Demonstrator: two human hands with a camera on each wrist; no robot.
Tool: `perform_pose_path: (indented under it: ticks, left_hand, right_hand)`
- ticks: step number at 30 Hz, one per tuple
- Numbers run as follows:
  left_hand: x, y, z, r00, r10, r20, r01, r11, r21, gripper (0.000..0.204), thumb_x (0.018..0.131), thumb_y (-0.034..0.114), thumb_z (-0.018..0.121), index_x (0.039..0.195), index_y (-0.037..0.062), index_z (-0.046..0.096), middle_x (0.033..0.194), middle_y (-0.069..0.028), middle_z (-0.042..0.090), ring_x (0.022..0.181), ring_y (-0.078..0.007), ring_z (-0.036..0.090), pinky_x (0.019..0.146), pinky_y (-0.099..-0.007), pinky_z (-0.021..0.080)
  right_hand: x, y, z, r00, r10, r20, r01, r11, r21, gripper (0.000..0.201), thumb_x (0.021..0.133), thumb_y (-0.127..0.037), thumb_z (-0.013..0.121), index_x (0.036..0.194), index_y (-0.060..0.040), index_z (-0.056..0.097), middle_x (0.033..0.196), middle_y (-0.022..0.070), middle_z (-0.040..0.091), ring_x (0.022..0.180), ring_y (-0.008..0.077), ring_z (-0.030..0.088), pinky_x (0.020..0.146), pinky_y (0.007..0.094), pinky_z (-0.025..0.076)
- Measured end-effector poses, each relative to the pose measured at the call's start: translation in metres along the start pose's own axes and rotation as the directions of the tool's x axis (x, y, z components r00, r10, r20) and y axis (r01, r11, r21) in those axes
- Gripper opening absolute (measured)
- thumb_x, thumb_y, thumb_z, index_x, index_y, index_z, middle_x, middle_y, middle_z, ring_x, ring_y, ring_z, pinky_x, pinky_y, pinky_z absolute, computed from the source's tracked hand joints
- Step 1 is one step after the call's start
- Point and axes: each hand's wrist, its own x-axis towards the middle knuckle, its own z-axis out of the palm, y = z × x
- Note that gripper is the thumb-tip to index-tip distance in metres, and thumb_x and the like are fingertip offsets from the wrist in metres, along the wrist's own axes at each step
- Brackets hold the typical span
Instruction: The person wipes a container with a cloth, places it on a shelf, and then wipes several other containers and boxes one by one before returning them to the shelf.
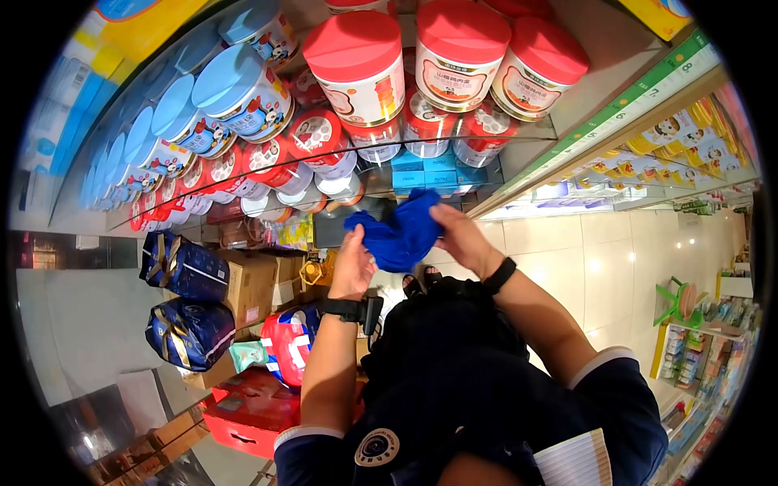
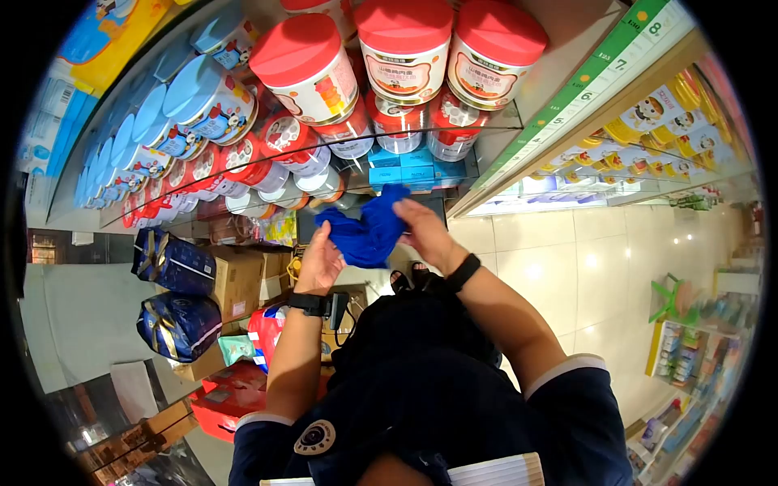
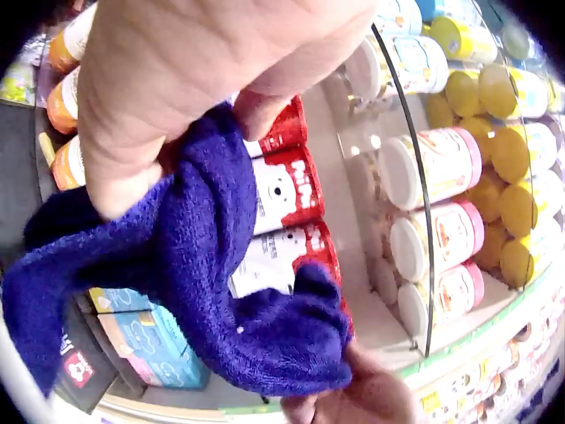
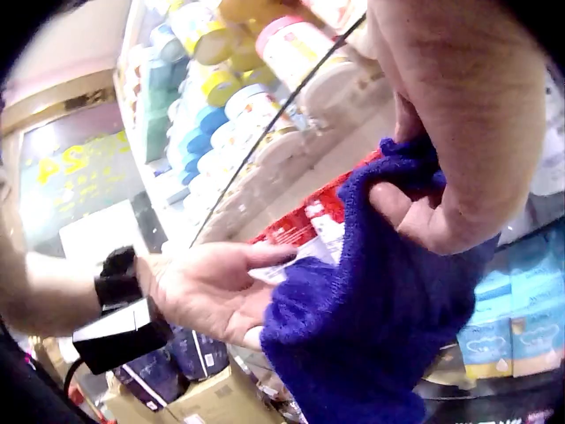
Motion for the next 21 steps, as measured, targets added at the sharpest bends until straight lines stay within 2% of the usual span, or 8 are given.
perform_pose_path:
  ticks: [3,5,7,10,13,15,17,21]
  left_hand:
    - [-0.022,0.004,0.037,0.962,-0.144,0.233,0.153,0.988,-0.018,0.05,0.092,0.045,0.061,0.122,0.0063,0.054,0.118,-0.0083,0.061,0.104,-0.0219,0.062,0.084,-0.0361,0.054]
    - [0.0,-0.019,0.012,0.976,-0.103,0.194,0.099,0.995,0.029,0.032,0.093,0.03,0.062,0.112,0.0041,0.061,0.102,-0.0095,0.066,0.093,-0.0221,0.065,0.082,-0.0335,0.055]
    - [0.002,-0.021,0.009,0.972,-0.203,0.12,0.215,0.972,-0.096,0.024,0.092,0.021,0.06,0.109,0.004,0.061,0.101,-0.0085,0.067,0.09,-0.0209,0.066,0.081,-0.0335,0.055]
    - [0.012,-0.042,0.017,0.969,-0.189,0.161,0.214,0.964,-0.156,0.02,0.092,0.015,0.057,0.108,0.0028,0.06,0.102,-0.007,0.067,0.092,-0.0199,0.066,0.083,-0.033,0.055]
    - [0.023,-0.06,0.039,0.965,-0.215,0.148,0.246,0.941,-0.234,0.027,0.095,0.014,0.052,0.117,-0.001,0.054,0.11,-0.0107,0.065,0.098,-0.023,0.065,0.087,-0.0346,0.054]
    - [0.022,-0.062,0.055,0.954,-0.218,0.205,0.257,0.948,-0.186,0.031,0.097,0.018,0.051,0.121,-0.0006,0.052,0.11,-0.0109,0.065,0.098,-0.0217,0.065,0.088,-0.0338,0.054]
    - [0.028,-0.063,0.06,0.945,-0.195,0.262,0.19,0.981,0.043,0.035,0.097,0.027,0.053,0.121,0.0009,0.055,0.11,-0.0101,0.064,0.098,-0.0197,0.065,0.085,-0.0325,0.053]
    - [0.042,-0.015,0.071,0.917,-0.248,0.312,0.057,0.857,0.513,0.046,0.091,0.043,0.063,0.109,0.0012,0.065,0.097,-0.0046,0.067,0.091,-0.015,0.063,0.075,-0.0293,0.05]
  right_hand:
    - [0.011,0.027,0.038,0.954,0.052,0.294,0.078,0.906,-0.416,0.028,0.091,-0.026,0.06,0.113,-0.0083,0.061,0.11,0.0071,0.065,0.098,0.0167,0.062,0.083,0.0301,0.049]
    - [0.004,0.057,0.044,0.848,-0.302,0.436,0.529,0.422,-0.736,0.044,0.087,-0.018,0.061,0.127,-0.0005,0.054,0.109,0.0168,0.065,0.103,0.0255,0.062,0.091,0.0325,0.047]
    - [0.006,0.066,0.031,0.894,-0.294,0.338,0.447,0.552,-0.704,0.041,0.089,-0.015,0.061,0.127,-0.0002,0.054,0.114,0.0152,0.063,0.102,0.0208,0.06,0.09,0.0307,0.047]
    - [0.002,0.07,0.028,0.953,-0.29,-0.087,0.26,0.932,-0.254,0.044,0.092,-0.015,0.062,0.133,-0.004,0.049,0.109,0.0074,0.058,0.094,0.0138,0.055,0.086,0.0275,0.047]
    - [-0.004,0.055,0.008,0.775,-0.579,-0.253,0.088,0.496,-0.864,0.061,0.085,-0.029,0.072,0.134,-0.0021,0.046,0.112,0.0142,0.053,0.096,0.0204,0.056,0.086,0.0297,0.047]
    - [-0.001,0.044,-0.014,0.952,-0.139,-0.272,0.038,0.938,-0.344,0.069,0.083,-0.032,0.074,0.134,0.0008,0.042,0.121,0.0155,0.053,0.101,0.0234,0.059,0.083,0.0318,0.051]
    - [-0.021,0.018,-0.009,0.967,0.194,-0.165,-0.188,0.981,0.051,0.062,0.086,-0.023,0.072,0.135,0.0004,0.041,0.123,0.0141,0.055,0.103,0.0231,0.06,0.086,0.0324,0.053]
    - [-0.028,0.017,-0.034,0.98,0.109,-0.164,-0.089,0.988,0.125,0.048,0.087,-0.001,0.062,0.131,-0.0005,0.042,0.116,0.0117,0.059,0.104,0.0223,0.061,0.093,0.0347,0.052]
